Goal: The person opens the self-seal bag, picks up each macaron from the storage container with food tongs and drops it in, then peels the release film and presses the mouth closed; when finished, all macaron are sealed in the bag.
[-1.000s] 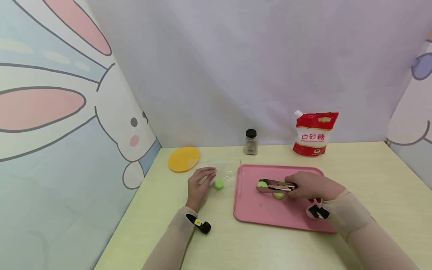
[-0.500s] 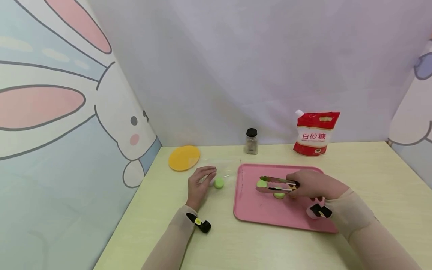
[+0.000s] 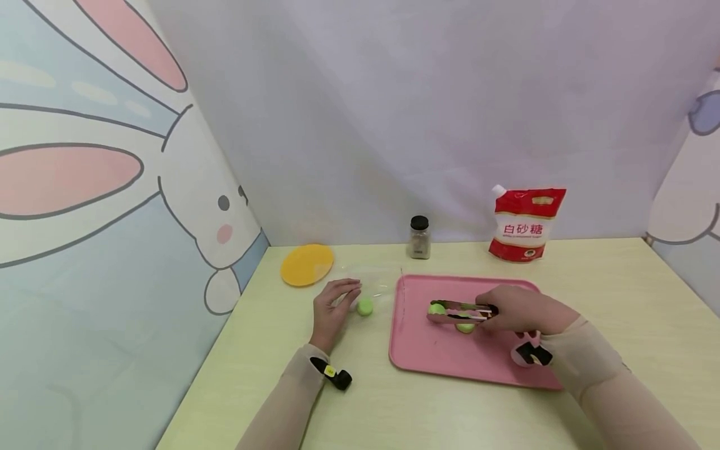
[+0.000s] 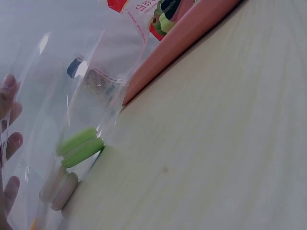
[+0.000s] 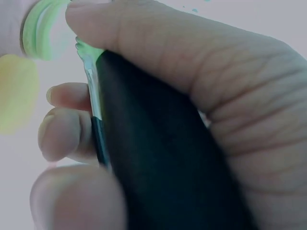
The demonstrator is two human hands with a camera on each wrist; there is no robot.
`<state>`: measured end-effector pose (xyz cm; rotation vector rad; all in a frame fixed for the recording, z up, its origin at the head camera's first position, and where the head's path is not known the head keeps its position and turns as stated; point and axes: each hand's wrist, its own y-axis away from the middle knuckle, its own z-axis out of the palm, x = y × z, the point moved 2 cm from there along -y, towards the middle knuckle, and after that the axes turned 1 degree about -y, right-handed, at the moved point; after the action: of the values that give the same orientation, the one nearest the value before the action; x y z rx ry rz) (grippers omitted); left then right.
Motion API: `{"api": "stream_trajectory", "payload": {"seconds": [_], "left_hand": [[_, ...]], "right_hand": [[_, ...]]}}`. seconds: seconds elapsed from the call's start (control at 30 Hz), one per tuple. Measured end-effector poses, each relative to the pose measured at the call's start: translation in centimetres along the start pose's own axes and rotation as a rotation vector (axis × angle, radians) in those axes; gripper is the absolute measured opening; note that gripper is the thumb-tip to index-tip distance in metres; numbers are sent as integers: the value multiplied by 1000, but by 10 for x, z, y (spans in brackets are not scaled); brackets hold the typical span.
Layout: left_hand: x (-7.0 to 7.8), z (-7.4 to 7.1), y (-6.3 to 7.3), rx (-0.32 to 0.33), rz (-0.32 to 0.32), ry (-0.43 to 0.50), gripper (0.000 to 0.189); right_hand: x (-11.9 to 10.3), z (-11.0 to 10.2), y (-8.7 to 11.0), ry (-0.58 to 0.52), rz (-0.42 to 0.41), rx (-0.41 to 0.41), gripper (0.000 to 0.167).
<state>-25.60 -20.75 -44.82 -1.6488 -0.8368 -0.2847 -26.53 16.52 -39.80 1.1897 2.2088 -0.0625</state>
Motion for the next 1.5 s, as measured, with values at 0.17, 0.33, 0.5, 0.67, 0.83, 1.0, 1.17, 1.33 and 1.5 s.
{"api": "stream_trajectory", "payload": {"seconds": [0.17, 0.33, 0.5, 0.67, 0.83, 1.0, 1.17, 1.33, 1.5], "left_hand": [[-1, -1, 1, -2, -2, 4, 13], [-2, -1, 2, -3, -6, -4, 13], [-2, 0, 1, -4, -8, 1, 13], [-1, -1, -1, -4, -8, 3, 13], [-9, 0, 0, 1, -19, 5, 13], [-31, 3, 9, 12, -19, 2, 16], [-36, 2, 13, 13, -13, 18, 18], [-36, 1, 12, 13, -13, 28, 17], [-34, 1, 11, 17, 7, 28, 18]], "right_hand": [[-1, 0, 1, -1, 6, -1, 17], [-1, -2, 2, -2, 15, -5, 17], [-1, -3, 2, 2, 28, 0, 19], [-1, -4, 1, 10, 12, 0, 18], [-4, -5, -4, 21, 8, 7, 20], [-13, -4, -15, 26, 14, -5, 23], [-27, -4, -38, 19, -52, -19, 17], [-45, 0, -64, -13, -73, -43, 17], [-62, 9, -86, -21, -79, -48, 16]]}}
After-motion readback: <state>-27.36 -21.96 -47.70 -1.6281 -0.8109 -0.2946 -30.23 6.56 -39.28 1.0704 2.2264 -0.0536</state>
